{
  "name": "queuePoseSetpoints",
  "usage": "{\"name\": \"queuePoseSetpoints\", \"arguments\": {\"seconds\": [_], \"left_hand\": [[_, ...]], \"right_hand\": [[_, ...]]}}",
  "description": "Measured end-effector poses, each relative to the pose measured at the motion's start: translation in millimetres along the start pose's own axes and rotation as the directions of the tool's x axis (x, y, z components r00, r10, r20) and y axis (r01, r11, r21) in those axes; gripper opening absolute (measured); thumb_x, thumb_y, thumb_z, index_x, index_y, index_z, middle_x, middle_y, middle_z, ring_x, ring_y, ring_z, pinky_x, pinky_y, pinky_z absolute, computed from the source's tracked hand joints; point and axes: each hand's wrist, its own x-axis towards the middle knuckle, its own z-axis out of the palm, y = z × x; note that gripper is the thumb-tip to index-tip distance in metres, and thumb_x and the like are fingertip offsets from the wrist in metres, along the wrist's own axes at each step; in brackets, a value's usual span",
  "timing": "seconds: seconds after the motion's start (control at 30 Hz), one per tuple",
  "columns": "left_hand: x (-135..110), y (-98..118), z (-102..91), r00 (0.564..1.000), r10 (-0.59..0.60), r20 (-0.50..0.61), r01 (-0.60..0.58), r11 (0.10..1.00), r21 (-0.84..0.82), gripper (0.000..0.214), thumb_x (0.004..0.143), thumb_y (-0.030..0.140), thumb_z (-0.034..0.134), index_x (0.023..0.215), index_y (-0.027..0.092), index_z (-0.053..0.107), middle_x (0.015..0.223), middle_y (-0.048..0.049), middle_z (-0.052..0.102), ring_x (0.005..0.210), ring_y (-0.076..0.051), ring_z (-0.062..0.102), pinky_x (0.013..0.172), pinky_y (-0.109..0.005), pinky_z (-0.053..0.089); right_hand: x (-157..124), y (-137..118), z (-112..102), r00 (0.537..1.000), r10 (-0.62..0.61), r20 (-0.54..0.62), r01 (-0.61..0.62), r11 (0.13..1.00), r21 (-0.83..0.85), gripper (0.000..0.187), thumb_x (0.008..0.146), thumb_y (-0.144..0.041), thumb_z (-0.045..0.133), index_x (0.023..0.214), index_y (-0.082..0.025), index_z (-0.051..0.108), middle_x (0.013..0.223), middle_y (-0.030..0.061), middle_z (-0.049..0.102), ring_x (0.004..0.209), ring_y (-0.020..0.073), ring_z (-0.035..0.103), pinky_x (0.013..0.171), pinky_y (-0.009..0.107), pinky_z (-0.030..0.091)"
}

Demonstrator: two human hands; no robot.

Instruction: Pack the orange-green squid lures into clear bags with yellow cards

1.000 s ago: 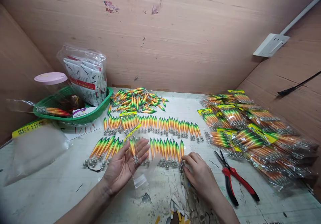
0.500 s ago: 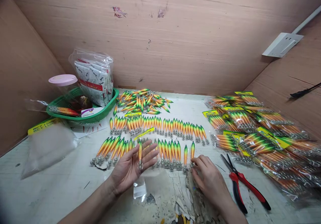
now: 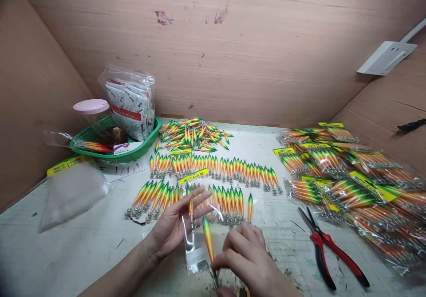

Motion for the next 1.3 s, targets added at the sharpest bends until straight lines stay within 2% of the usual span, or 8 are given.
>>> {"name": "queuePoseSetpoints", "arguments": {"seconds": [0.17,0.27,0.5,0.67,0.8,0.93,1.1,1.3], "left_hand": [[0,-4,-0.9,1.0,-0.001,-0.015,0.001,1.0,0.005,0.041,0.089,0.019,0.052,0.128,0.011,0.043,0.125,-0.018,0.054,0.104,-0.029,0.06,0.088,-0.043,0.05],[0,-5,-0.2,1.0,0.006,-0.027,-0.006,1.0,0.003,0.043,0.087,0.017,0.053,0.129,0.01,0.043,0.128,-0.019,0.051,0.107,-0.031,0.058,0.093,-0.048,0.047],[-1,-3,1.5,0.998,0.017,-0.056,-0.021,0.998,-0.057,0.043,0.09,0.019,0.052,0.129,0.004,0.041,0.131,-0.0185,0.049,0.11,-0.033,0.055,0.091,-0.046,0.05],[0,-1,1.9,0.999,0.016,-0.039,-0.019,0.996,-0.091,0.046,0.092,0.02,0.05,0.133,0.006,0.036,0.131,-0.0177,0.049,0.11,-0.032,0.056,0.086,-0.042,0.054],[0,-1,0.6,0.999,0.018,-0.036,-0.02,0.997,-0.068,0.047,0.091,0.015,0.048,0.135,0.007,0.033,0.132,-0.0176,0.048,0.111,-0.032,0.055,0.089,-0.044,0.052],[0,-4,2.4,0.997,0.002,-0.073,-0.004,1.0,-0.021,0.048,0.092,0.021,0.049,0.136,0.009,0.034,0.133,-0.017,0.048,0.113,-0.033,0.054,0.085,-0.043,0.054],[-2,-10,5.1,0.996,0.006,-0.093,-0.003,0.999,0.034,0.046,0.091,0.019,0.05,0.133,0.006,0.038,0.131,-0.0183,0.049,0.113,-0.032,0.054,0.089,-0.044,0.052],[-3,-10,4.9,0.996,0.031,-0.078,-0.025,0.997,0.075,0.044,0.088,0.019,0.054,0.128,0.003,0.044,0.131,-0.0199,0.049,0.108,-0.031,0.057,0.089,-0.043,0.053]], "right_hand": [[19,13,33,0.927,-0.077,-0.367,-0.042,0.952,-0.305,0.013,0.084,-0.013,0.054,0.094,-0.016,0.061,0.078,0.0038,0.053,0.076,0.015,0.045,0.075,0.032,0.03],[26,10,43,0.884,-0.082,-0.459,-0.088,0.937,-0.338,0.017,0.086,-0.01,0.051,0.096,-0.014,0.064,0.072,0.0034,0.052,0.073,0.0143,0.043,0.072,0.032,0.027],[21,8,42,0.896,-0.131,-0.424,-0.027,0.937,-0.348,0.035,0.086,-0.01,0.053,0.12,-0.014,0.057,0.089,0.008,0.057,0.086,0.0199,0.047,0.074,0.036,0.029],[-13,39,1,0.792,0.053,-0.608,-0.344,0.861,-0.374,0.023,0.087,-0.021,0.056,0.109,-0.023,0.06,0.096,0.0086,0.056,0.09,0.0232,0.049,0.078,0.039,0.033],[-38,60,-13,0.932,0.136,-0.335,-0.247,0.916,-0.316,0.011,0.091,-0.029,0.051,0.092,-0.02,0.058,0.083,0.0047,0.056,0.078,0.0173,0.054,0.068,0.031,0.037],[-29,37,6,0.923,0.165,-0.348,-0.189,0.981,-0.036,0.006,0.086,-0.015,0.057,0.09,-0.017,0.055,0.081,0.0051,0.054,0.077,0.0143,0.052,0.064,0.025,0.041],[8,4,41,0.855,0.02,-0.519,-0.143,0.97,-0.197,0.008,0.082,-0.015,0.061,0.078,-0.016,0.054,0.075,0.0035,0.051,0.075,0.0156,0.045,0.075,0.034,0.03],[22,7,54,0.806,0.073,-0.587,-0.219,0.959,-0.182,0.006,0.084,-0.016,0.058,0.078,-0.015,0.056,0.075,0.003,0.051,0.076,0.0155,0.045,0.078,0.034,0.026]]}}
